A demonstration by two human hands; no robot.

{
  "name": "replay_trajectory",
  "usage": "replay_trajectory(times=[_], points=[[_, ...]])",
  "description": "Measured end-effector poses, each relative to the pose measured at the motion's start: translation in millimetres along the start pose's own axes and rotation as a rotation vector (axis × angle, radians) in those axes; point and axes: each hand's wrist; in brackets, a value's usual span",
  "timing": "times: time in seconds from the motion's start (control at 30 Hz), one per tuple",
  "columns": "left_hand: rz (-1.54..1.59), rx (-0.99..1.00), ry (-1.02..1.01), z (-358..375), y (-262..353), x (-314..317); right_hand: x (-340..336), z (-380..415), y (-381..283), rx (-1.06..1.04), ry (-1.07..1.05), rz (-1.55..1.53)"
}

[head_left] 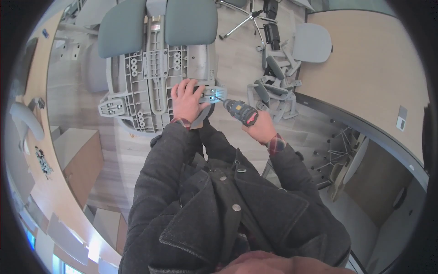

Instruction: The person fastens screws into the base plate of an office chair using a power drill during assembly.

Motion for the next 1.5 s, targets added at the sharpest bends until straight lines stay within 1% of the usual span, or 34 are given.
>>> replay_trajectory(times=[0.07, 0.17, 0.3, 0.4, 0.47, 0.5, 0.57, 0.6, 0.67, 0.77, 0.8, 0.87, 0.9, 0.97, 1.0, 1.1, 1.2, 1.27, 1.3, 1.4, 1.5], points=[[0.013, -0.005, 0.005, 0.8, 0.4, 0.4, 4.3, 2.6, 6.2, 0.119, -0.065, -0.007], [0.026, -0.003, 0.013, 0.8, 1.7, 0.8, 8.1, 3.7, 9.4, 0.176, -0.075, -0.011], [0.035, -0.001, 0.020, 0.5, 2.3, 0.3, 10.1, 4.8, 8.6, 0.181, -0.068, -0.018], [0.022, 0.001, 0.017, -0.1, 5.1, -1.0, 6.2, 7.7, -2.0, 0.163, -0.020, -0.136], [0.017, 0.013, -0.012, -0.2, 3.0, -3.4, 1.1, 2.9, -16.1, 0.214, -0.117, -0.014], [0.001, -0.002, -0.005, -0.1, 3.2, -4.3, -2.7, -1.1, -20.3, 0.202, -0.146, 0.024], [0.000, -0.016, -0.121, 0.3, 2.0, -6.8, -8.4, -11.4, -26.2, 0.359, -0.156, 0.074], [-0.016, -0.041, -0.130, 0.7, 0.5, -8.2, -3.7, -22.1, -24.0, 0.367, -0.158, 0.096], [0.007, -0.007, -0.153, 2.5, -1.6, -8.0, 21.3, -62.6, -20.3, 0.459, -0.098, 0.144], [0.065, 0.016, -0.131, 3.0, -7.0, -7.2, 51.9, -92.4, 20.5, 0.612, -0.003, 0.216], [0.076, 0.006, -0.118, 4.0, -10.3, -7.0, 49.7, -87.5, 19.2, 0.669, 0.029, 0.241], [0.080, 0.013, -0.119, 7.2, -11.6, -6.2, 18.2, -50.4, -16.9, 0.798, 0.088, 0.303], [0.088, 0.004, -0.118, 10.5, -10.7, -5.0, 13.5, -39.4, -33.1, 0.829, 0.100, 0.331], [0.081, -0.002, -0.136, 12.9, -12.3, -2.4, 22.1, -36.8, -48.3, 0.728, 0.075, 0.440], [0.093, 0.014, -0.138, 11.3, -13.0, -1.9, 19.7, -36.3, -52.1, 0.723, 0.082, 0.469], [0.144, 0.030, -0.169, 6.8, -9.0, -4.9, -3.9, -28.0, -50.4, 0.685, 0.028, 0.358], [0.119, 0.020, -0.193, 5.2, -8.4, -18.3, -23.4, -40.5, -50.6, 0.590, -0.023, 0.255], [0.160, 0.013, -0.111, 4.7, -8.6, -18.9, -34.7, -26.9, -51.1, 0.237, -0.299, 0.264], [0.167, 0.019, -0.089, 2.4, -9.2, -17.8, -42.3, -22.0, -51.9, 0.147, -0.357, 0.260], [0.103, 0.045, -0.032, 5.4, -9.8, -11.3, -60.8, -1.7, -52.6, 0.095, -0.381, 0.309], [0.104, 0.046, 0.005, 3.6, -8.8, -8.0, -69.4, 13.0, -36.2, 0.016, -0.210, 0.133]])
Point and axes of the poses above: each hand's wrist, its own z-axis away from the middle knuckle, its own x-axis out of the palm, y = z × x, and after that the axes turned 2 degrees about y, right-handed
